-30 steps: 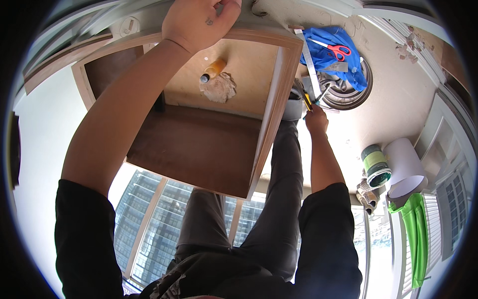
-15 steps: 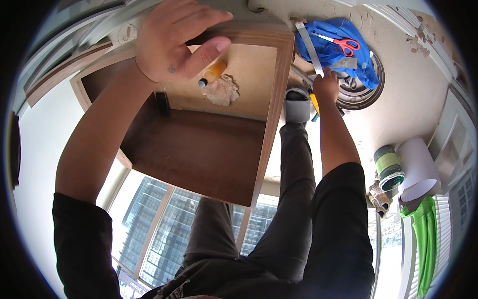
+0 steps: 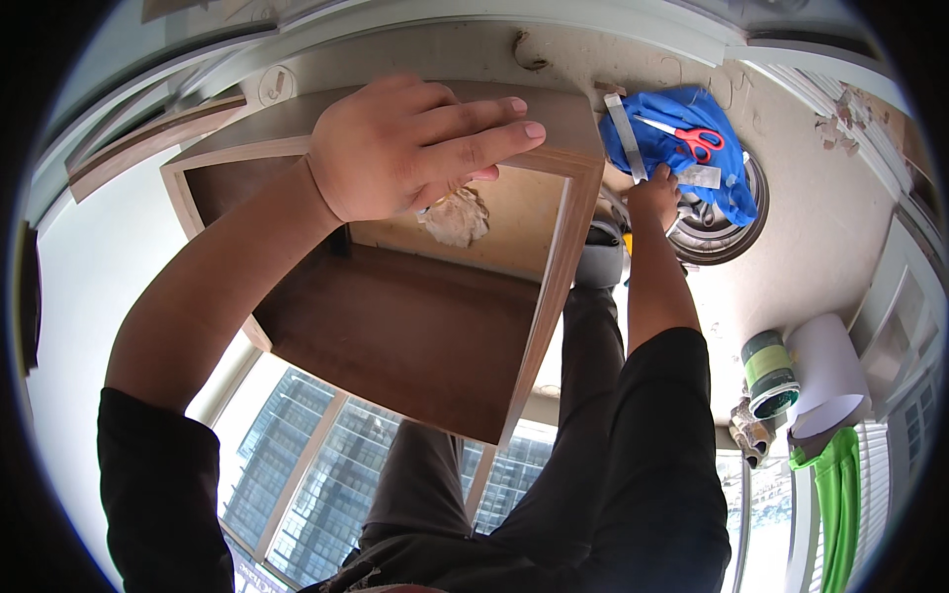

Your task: The person cleans the interior of a wooden cabinet with a cloth, then uses a utility knife and hammer to remove a nail from the cabinet's edge. They continue to scrape and clean the surface with the knife and cloth.

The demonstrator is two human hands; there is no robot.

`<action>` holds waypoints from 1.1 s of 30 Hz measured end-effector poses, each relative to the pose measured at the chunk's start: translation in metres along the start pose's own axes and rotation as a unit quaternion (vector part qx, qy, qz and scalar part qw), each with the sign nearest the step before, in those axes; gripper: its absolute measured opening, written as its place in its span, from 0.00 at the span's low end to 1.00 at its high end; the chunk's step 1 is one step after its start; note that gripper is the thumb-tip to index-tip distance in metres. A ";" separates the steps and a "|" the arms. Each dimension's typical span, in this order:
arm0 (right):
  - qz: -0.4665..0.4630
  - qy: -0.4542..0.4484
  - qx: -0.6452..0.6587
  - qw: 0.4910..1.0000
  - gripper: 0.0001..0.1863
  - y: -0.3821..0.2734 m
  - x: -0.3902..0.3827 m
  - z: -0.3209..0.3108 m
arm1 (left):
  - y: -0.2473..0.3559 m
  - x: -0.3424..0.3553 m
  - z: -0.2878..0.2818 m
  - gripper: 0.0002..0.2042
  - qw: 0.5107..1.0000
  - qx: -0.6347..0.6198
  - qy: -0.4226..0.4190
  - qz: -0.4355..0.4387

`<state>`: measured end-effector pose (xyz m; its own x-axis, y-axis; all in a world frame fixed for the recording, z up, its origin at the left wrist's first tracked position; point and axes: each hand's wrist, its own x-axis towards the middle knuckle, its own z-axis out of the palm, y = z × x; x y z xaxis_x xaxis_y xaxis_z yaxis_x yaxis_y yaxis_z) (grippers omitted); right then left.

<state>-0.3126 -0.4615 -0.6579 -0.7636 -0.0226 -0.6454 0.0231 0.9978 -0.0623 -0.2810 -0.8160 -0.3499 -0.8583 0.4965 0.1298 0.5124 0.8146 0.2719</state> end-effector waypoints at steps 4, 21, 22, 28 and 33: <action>0.032 -0.047 0.021 0.998 0.26 0.029 0.022 0.029 | 0.003 0.006 -0.004 0.25 0.999 -0.025 -0.028 -0.032; 0.030 0.004 0.020 0.999 0.23 -0.018 -0.020 -0.003 | 0.002 0.005 -0.005 0.30 0.999 -0.025 -0.038 -0.030; 0.036 -0.001 0.028 0.999 0.24 -0.022 -0.019 -0.004 | 0.003 0.004 -0.005 0.30 0.998 -0.027 -0.037 -0.032; 0.083 -0.053 0.072 0.993 0.20 -0.003 0.021 0.011 | 0.001 0.011 -0.003 0.31 0.999 -0.024 -0.024 -0.007; -0.038 -0.077 0.044 0.995 0.17 -0.002 0.020 -0.005 | 0.001 0.003 -0.003 0.31 0.999 -0.011 -0.043 -0.021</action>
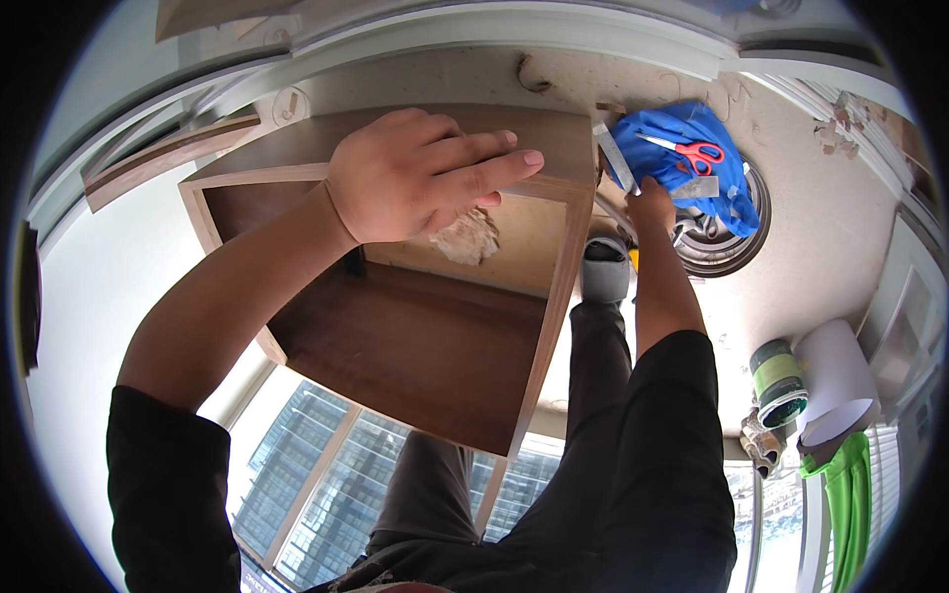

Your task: The person cleans the interior of a wooden cabinet with a cloth, then uses a utility knife and hammer to remove a nail from the cabinet's edge. They continue to scrape and clean the surface with the knife and cloth.

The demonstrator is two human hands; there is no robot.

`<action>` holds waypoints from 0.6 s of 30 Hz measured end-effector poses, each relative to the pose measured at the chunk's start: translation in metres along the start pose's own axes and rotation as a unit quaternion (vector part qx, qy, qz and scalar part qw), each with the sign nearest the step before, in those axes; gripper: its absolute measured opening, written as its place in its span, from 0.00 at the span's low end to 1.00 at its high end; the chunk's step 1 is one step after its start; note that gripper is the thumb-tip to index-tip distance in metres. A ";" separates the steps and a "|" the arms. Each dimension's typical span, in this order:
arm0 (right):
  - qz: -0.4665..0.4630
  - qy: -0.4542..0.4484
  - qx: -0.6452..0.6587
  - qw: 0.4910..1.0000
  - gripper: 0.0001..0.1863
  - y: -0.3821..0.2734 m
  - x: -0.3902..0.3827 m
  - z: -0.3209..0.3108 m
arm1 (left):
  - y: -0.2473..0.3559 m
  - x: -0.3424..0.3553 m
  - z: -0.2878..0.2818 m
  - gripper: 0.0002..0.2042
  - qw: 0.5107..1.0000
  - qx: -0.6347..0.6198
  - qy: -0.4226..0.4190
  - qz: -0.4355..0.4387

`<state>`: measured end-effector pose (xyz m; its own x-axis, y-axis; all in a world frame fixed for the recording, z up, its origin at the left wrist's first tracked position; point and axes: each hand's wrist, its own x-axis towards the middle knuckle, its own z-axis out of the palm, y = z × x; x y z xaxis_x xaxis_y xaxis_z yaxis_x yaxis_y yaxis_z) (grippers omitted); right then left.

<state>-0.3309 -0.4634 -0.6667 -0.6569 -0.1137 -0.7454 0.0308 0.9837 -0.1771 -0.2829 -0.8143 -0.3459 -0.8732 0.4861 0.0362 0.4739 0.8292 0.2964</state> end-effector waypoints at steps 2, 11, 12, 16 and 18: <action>-0.043 -0.020 -0.007 0.999 0.16 0.000 0.000 -0.003 | 0.001 -0.003 -0.001 0.31 1.000 0.012 0.001 -0.004; -0.120 -0.072 0.055 0.989 0.14 0.047 0.010 -0.003 | 0.000 -0.002 0.008 0.29 1.000 0.009 0.009 0.005; -0.127 -0.035 0.070 0.989 0.14 0.037 -0.005 -0.012 | 0.001 -0.006 0.004 0.29 1.000 0.014 0.006 -0.003; -0.095 0.090 0.268 0.954 0.13 0.073 -0.029 -0.030 | 0.006 0.006 0.002 0.28 1.000 0.011 0.016 -0.005; -0.092 0.130 0.415 0.896 0.11 0.072 -0.040 -0.044 | 0.008 0.006 0.000 0.28 0.999 0.025 0.019 -0.008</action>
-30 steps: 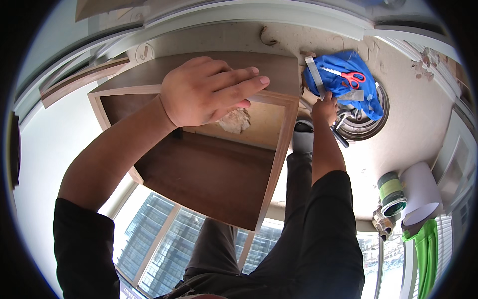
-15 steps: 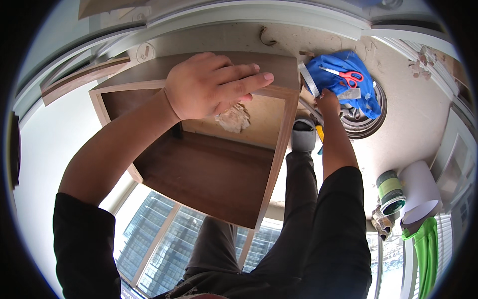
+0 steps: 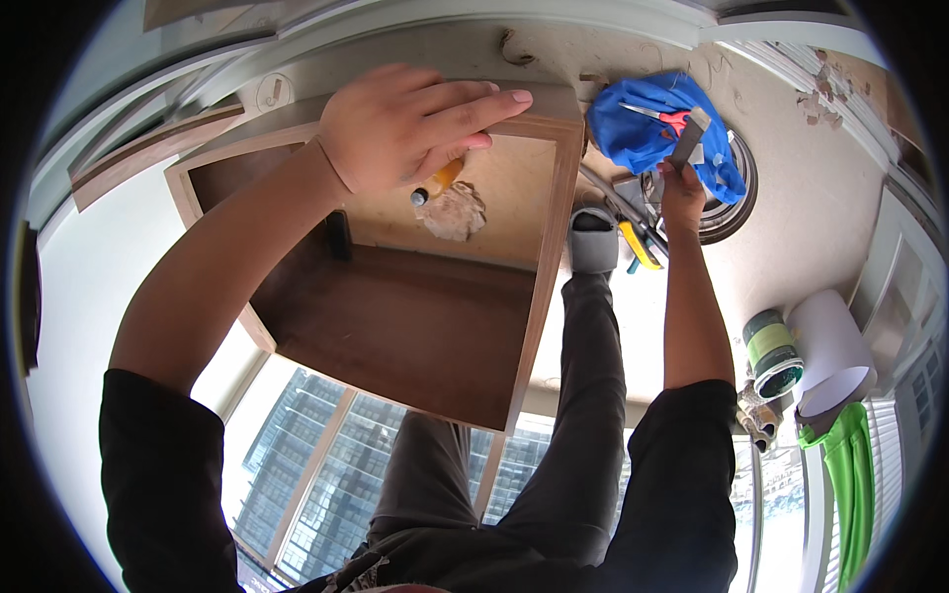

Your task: The person cleans the interior of a wooden cabinet with a cloth, then uses a utility knife and hammer to remove a nail from the cabinet's edge. They continue to scrape and clean the surface with the knife and cloth.

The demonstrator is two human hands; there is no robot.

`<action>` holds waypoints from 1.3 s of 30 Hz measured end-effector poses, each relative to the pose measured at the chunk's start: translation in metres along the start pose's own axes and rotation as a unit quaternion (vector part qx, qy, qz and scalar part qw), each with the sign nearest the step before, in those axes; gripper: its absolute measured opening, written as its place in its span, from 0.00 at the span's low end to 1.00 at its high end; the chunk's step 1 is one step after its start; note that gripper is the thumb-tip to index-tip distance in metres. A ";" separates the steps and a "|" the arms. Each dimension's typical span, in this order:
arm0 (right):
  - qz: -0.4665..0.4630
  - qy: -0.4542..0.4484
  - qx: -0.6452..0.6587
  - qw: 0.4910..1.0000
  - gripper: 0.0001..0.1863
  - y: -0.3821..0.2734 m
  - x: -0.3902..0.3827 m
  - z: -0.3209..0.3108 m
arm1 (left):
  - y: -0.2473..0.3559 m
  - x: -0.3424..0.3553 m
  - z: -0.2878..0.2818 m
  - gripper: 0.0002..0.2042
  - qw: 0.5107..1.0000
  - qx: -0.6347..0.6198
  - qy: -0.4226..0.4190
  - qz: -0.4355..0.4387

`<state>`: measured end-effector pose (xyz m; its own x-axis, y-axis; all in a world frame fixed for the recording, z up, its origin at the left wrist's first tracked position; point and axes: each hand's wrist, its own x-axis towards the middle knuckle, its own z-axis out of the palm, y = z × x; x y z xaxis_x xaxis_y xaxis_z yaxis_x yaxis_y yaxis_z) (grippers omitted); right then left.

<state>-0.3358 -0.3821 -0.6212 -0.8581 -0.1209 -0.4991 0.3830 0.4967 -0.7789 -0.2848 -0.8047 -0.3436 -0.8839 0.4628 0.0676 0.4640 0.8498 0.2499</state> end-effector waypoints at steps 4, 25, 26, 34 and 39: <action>-0.060 0.087 0.086 0.991 0.13 -0.087 -0.012 -0.017 | -0.001 -0.009 0.004 0.24 0.999 0.017 -0.019 -0.019; -0.336 -0.238 -0.104 0.905 0.14 -0.465 -0.184 0.145 | -0.055 -0.405 -0.074 0.28 0.735 0.162 0.226 -0.618; -0.354 -0.249 -0.112 0.895 0.14 -0.472 -0.185 0.177 | -0.060 -0.432 -0.070 0.27 0.698 0.184 0.210 -0.659; -0.360 -0.446 -0.107 0.812 0.09 -0.554 -0.221 0.397 | -0.077 -0.477 -0.039 0.29 0.617 0.130 0.211 -0.747; -0.517 -0.409 -0.186 0.728 0.06 -0.556 -0.193 0.509 | -0.079 -0.476 -0.046 0.31 0.618 0.118 0.196 -0.752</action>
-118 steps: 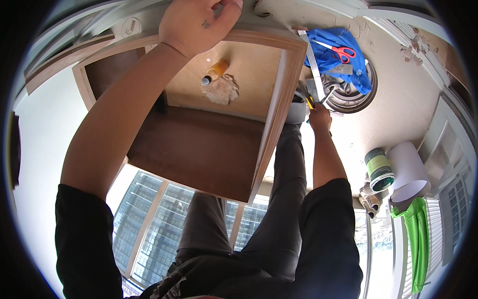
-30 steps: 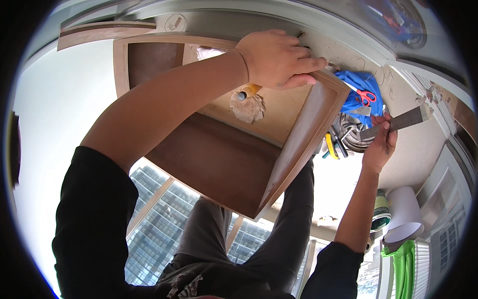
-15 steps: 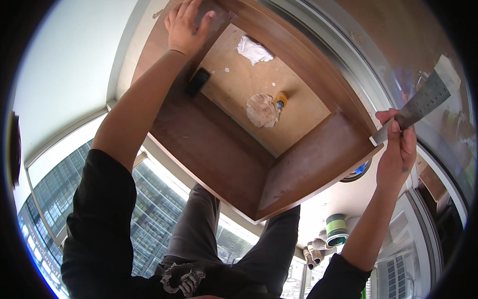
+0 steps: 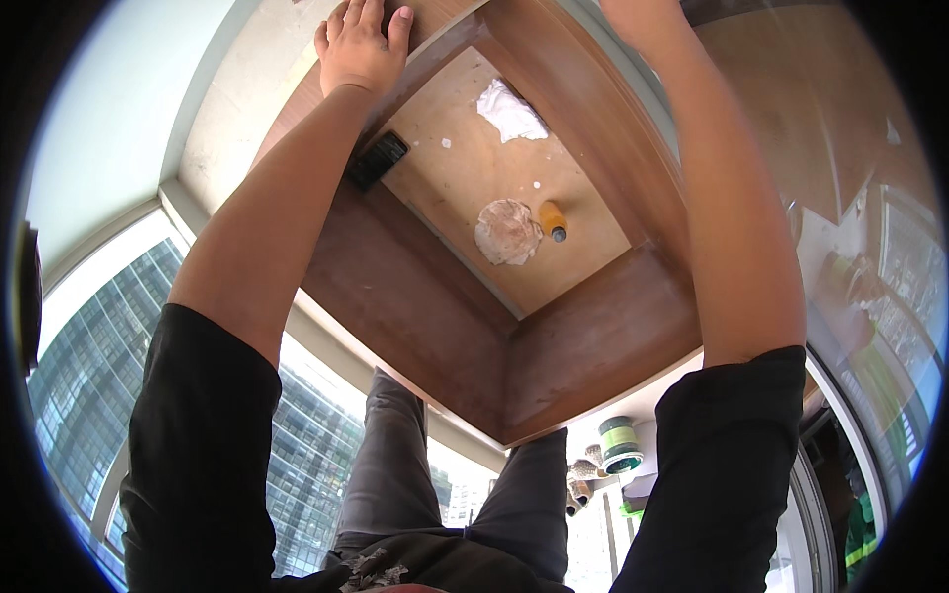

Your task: The person cleans the interior of a wooden cabinet with a cloth, then uses a utility knife and hammer to remove a nail from the cabinet's edge. They continue to scrape and clean the surface with the knife and cloth.

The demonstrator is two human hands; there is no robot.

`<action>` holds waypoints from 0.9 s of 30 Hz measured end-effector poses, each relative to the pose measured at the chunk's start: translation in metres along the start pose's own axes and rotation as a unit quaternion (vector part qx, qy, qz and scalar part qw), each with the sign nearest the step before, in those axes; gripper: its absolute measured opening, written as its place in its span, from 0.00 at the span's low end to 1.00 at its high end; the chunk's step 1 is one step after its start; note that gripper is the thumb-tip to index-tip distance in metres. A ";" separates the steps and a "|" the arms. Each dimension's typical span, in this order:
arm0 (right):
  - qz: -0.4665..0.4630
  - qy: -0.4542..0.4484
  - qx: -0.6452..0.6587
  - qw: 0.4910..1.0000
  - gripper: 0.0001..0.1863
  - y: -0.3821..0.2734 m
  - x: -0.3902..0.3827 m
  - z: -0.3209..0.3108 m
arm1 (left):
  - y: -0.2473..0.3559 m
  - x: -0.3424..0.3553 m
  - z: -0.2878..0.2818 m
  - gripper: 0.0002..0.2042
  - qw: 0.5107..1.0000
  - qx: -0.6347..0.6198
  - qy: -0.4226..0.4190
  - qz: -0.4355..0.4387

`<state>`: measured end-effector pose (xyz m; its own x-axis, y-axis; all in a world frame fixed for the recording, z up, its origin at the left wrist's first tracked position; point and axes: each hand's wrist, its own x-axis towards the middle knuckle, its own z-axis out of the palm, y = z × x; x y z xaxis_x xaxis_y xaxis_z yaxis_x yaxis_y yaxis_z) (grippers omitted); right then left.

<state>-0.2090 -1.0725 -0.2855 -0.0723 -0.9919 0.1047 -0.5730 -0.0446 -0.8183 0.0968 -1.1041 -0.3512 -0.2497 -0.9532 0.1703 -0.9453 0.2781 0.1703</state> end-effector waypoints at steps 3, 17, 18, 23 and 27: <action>-0.162 -0.050 -0.112 0.979 0.06 0.044 0.029 0.023 | 0.002 -0.004 0.005 0.31 1.000 -0.013 0.006 -0.001; -0.092 -0.010 -0.142 0.986 0.11 0.033 0.098 0.082 | 0.005 0.000 -0.004 0.32 0.999 -0.012 -0.038 -0.018; -0.116 0.003 -0.149 0.982 0.12 0.034 0.103 0.085 | 0.005 0.000 -0.004 0.32 0.999 -0.012 -0.042 -0.021; -0.115 -0.036 -0.136 0.983 0.11 0.042 0.118 0.096 | 0.002 0.000 0.004 0.30 0.999 0.028 0.023 0.012; -0.069 -0.053 -0.122 0.989 0.11 0.039 0.117 0.099 | 0.000 0.000 0.008 0.31 0.999 0.026 0.015 0.014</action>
<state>-0.1591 -1.2015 -0.3605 0.0989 -0.9860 0.1344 -0.7519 -0.1625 -0.6390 0.0955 -1.1051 -0.3595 -0.2711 -0.9406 0.2045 -0.9478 0.2979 0.1138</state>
